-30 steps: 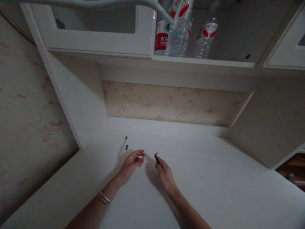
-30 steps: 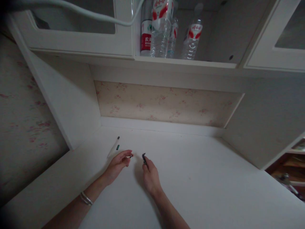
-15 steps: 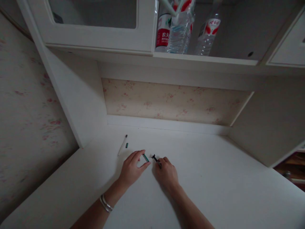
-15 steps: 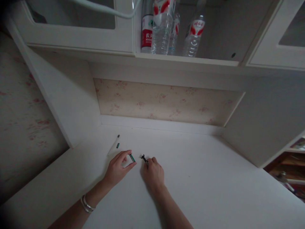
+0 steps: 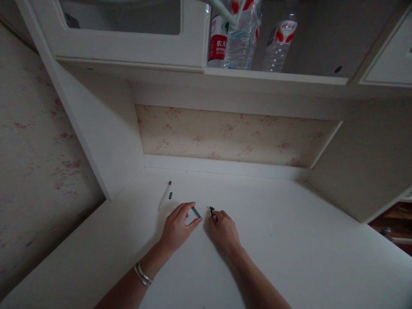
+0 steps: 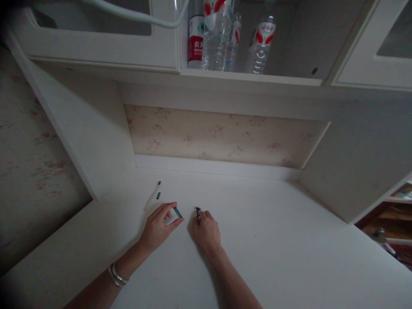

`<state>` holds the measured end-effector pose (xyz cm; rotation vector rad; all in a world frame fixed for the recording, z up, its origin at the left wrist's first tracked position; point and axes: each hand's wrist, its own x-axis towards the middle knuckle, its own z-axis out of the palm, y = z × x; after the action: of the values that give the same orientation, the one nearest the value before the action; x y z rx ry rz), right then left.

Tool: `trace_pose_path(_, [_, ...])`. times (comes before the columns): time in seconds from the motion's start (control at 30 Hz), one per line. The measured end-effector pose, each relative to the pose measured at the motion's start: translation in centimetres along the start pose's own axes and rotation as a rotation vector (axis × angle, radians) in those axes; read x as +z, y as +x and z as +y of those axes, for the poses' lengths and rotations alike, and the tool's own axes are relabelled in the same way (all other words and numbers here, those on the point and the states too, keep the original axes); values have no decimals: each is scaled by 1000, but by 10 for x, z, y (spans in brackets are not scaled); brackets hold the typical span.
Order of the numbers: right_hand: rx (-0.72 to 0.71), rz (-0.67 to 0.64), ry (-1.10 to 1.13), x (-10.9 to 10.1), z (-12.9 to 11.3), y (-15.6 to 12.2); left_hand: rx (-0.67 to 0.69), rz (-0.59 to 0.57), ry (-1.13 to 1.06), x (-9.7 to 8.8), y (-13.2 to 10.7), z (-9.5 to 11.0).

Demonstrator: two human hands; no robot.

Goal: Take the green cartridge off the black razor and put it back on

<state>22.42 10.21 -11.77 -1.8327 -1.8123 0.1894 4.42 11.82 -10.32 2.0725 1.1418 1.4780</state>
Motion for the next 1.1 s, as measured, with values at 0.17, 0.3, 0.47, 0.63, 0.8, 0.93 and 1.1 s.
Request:
trace_pose_path(0.17, [-60,36,146,6,5,1,107,-17,197,0,0,-4])
trace_pose_path(0.3, [-88,92,258,9,5,0,133,-17,236,0,0,-4])
trace_pose_path(0.47, [-139,114,498,6,-2,-1,137,-41,224,-1,-1,-2])
trace_pose_path(0.63, [-124,65,762,7,-7,-1,152,-70,213,1,-3,-3])
trace_pose_path(0.8, [-119,9,871,9,-8,-2,222,-155,232,3,-6,-2])
trace_pose_path(0.93, [-117,-4,857,10,-10,-3,242,-200,242,5,-8,-1])
trace_pose_path(1.1, [-137,-5,810,10,-9,-4,221,-242,236,5,-8,-3])
